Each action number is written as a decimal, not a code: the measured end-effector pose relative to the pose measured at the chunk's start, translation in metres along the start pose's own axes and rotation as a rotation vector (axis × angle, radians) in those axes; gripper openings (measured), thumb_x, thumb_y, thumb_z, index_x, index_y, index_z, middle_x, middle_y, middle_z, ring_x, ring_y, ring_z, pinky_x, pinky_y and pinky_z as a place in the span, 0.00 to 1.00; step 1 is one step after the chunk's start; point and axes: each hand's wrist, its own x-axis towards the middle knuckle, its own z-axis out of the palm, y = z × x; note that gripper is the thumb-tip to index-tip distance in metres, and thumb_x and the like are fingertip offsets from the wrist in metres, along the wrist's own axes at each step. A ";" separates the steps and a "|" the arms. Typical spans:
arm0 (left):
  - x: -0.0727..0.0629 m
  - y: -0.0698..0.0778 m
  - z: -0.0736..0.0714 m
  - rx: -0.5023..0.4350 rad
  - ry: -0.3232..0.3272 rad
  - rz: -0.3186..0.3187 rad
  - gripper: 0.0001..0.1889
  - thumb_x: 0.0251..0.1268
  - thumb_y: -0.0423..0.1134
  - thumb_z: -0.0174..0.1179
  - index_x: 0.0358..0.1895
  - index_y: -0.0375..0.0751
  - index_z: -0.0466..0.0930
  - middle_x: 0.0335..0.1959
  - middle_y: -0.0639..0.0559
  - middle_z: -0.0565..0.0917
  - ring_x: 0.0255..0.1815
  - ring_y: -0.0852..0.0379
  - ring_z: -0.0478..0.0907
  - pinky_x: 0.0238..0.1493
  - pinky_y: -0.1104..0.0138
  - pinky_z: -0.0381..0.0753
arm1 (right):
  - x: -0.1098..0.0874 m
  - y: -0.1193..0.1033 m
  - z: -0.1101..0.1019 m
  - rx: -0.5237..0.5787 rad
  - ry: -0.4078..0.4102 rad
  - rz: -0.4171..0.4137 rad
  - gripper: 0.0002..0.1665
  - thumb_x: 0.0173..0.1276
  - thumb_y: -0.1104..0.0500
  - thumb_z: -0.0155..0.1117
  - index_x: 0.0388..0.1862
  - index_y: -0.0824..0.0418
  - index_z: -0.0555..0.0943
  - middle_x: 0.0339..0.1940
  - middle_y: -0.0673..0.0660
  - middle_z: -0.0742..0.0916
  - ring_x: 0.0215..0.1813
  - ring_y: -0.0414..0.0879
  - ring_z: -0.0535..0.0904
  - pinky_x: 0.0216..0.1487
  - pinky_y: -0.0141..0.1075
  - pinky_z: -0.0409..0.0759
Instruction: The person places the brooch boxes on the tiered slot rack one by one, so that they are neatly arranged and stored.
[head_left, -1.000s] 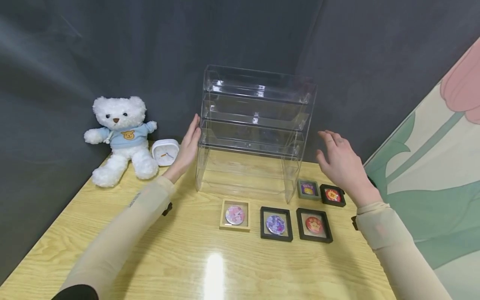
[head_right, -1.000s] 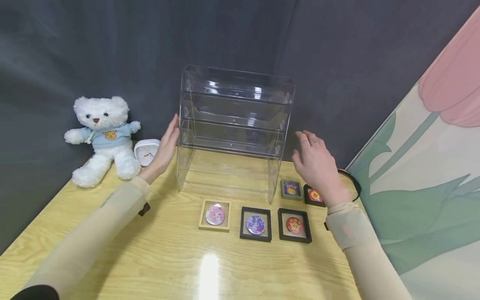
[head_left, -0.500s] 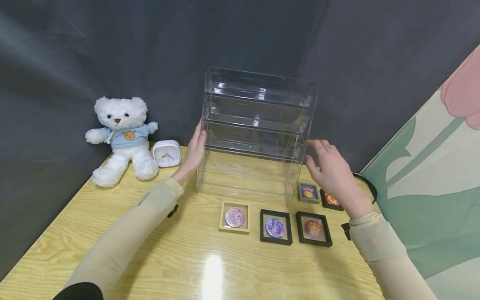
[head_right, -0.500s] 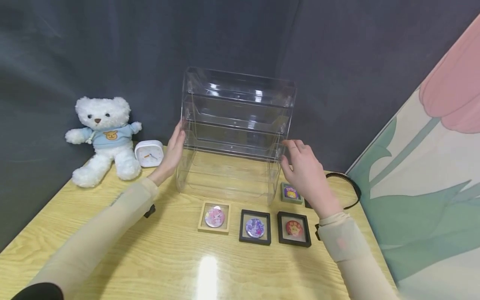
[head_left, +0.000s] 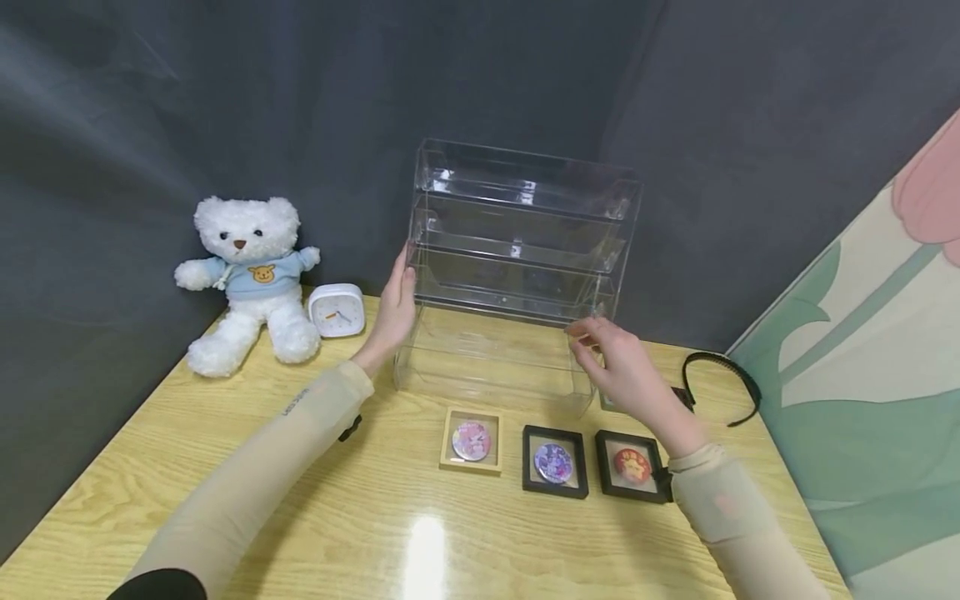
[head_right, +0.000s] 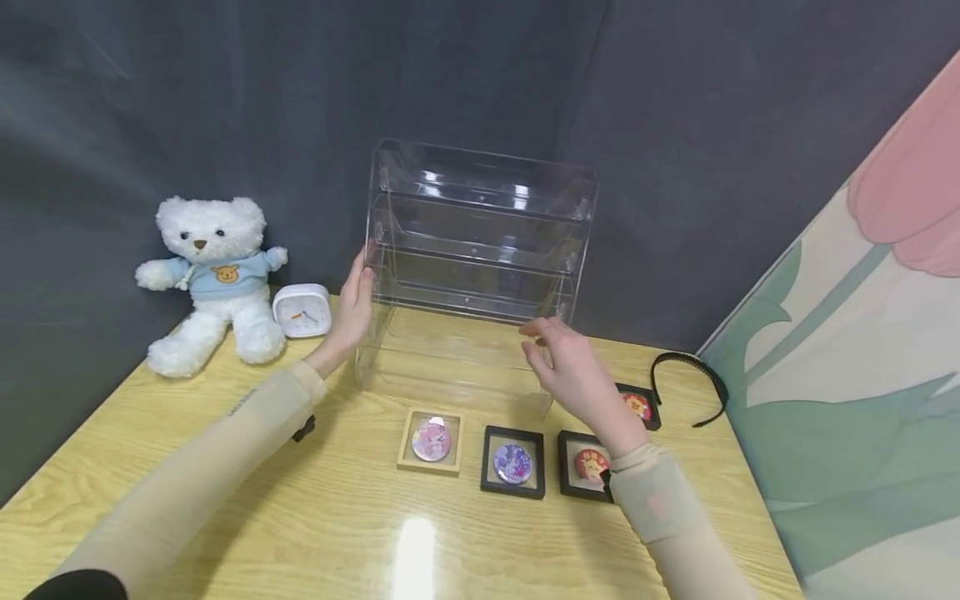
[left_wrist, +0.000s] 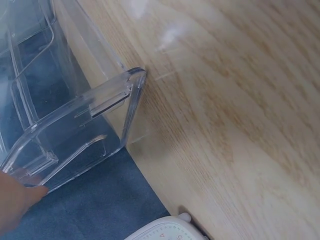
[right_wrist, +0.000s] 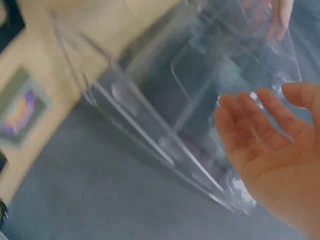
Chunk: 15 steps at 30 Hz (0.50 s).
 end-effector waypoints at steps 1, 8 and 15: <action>0.000 0.000 0.000 -0.001 0.005 0.005 0.29 0.92 0.39 0.33 0.88 0.38 0.48 0.88 0.42 0.54 0.87 0.43 0.51 0.86 0.57 0.49 | 0.000 0.001 0.006 0.030 -0.014 0.005 0.13 0.83 0.66 0.60 0.60 0.70 0.84 0.54 0.66 0.88 0.53 0.61 0.87 0.54 0.57 0.87; 0.001 -0.003 0.002 -0.003 0.032 0.030 0.28 0.92 0.38 0.33 0.87 0.35 0.50 0.87 0.41 0.56 0.86 0.43 0.54 0.85 0.58 0.53 | 0.003 0.004 0.052 0.199 -0.083 0.011 0.11 0.84 0.64 0.60 0.56 0.65 0.86 0.51 0.60 0.91 0.49 0.55 0.89 0.50 0.50 0.90; 0.000 -0.006 0.002 0.012 0.037 0.047 0.28 0.92 0.39 0.32 0.87 0.36 0.49 0.87 0.41 0.56 0.86 0.45 0.53 0.85 0.60 0.52 | 0.001 0.005 0.085 0.260 -0.154 0.000 0.10 0.82 0.66 0.62 0.54 0.67 0.86 0.49 0.63 0.91 0.48 0.55 0.89 0.49 0.48 0.90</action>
